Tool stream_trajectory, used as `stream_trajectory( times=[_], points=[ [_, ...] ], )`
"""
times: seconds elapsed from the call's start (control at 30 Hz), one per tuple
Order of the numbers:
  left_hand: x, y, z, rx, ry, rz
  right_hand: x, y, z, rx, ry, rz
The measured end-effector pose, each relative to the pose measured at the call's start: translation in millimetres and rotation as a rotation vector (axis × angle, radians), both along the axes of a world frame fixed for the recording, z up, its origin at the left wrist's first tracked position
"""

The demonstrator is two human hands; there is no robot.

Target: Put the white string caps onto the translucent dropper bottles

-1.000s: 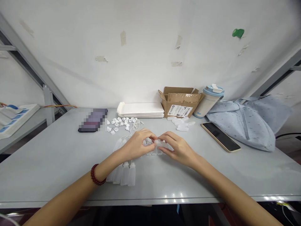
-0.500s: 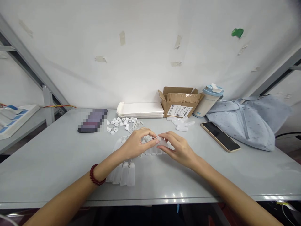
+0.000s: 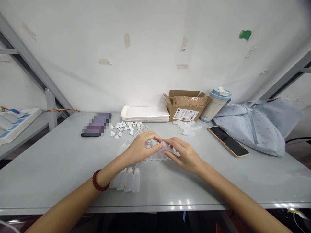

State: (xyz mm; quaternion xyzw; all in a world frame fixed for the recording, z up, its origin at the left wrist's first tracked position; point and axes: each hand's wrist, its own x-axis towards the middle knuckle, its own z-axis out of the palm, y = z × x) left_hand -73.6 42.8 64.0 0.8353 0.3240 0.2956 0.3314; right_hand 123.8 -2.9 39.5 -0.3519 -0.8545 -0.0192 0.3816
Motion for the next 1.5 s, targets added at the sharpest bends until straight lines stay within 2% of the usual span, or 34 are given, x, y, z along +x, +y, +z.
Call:
stream_trajectory(
  times=[0.2,0.27,0.37,0.5,0.7,0.93,1.07,1.17,1.27,1.37,1.5],
  points=[
    [2.6,-2.3,-2.7,0.325,-0.063,0.184,-5.4,-2.1,-2.2,0.002,0.158,-0.201],
    [3.9,-5.6,-1.1,0.454,-0.079,0.210,-6.5,-2.6,-2.4,-0.014,0.183,-0.232],
    [6.3,-11.0,0.4,0.590,-0.075,0.135,-8.1,-3.5,-2.4,-0.055,0.208,-0.258],
    [9.6,-16.8,-2.0,0.654,0.039,-0.005,-10.9,-5.6,-2.3,-0.148,0.254,-0.259],
    [10.3,-20.6,-4.9,0.800,0.219,0.015,-16.2,-7.4,-2.6,-0.333,0.342,-0.260],
    [9.2,-27.2,3.1,0.949,0.421,0.010,-21.8,-9.1,-6.2,-0.508,0.412,-0.210],
    [3.6,-36.0,5.9,0.934,0.409,-0.006,-22.6,-13.8,-1.7,-0.553,0.438,-0.122],
    [-8.3,-47.5,2.6,0.822,0.300,-0.035,-23.2,-19.2,4.8,-0.594,0.406,-0.031],
    [-25.2,-62.8,-4.6,0.633,0.221,-0.079,-23.8,-24.1,9.1,-0.616,0.224,0.093],
    [-40.7,-76.1,-12.8,0.469,0.225,-0.105,-25.2,-26.7,7.8,-0.616,0.019,0.204],
    [-52.8,-81.1,-21.2,0.383,0.284,-0.094,-28.9,-27.3,1.7,-0.602,-0.122,0.256]
  ],
)
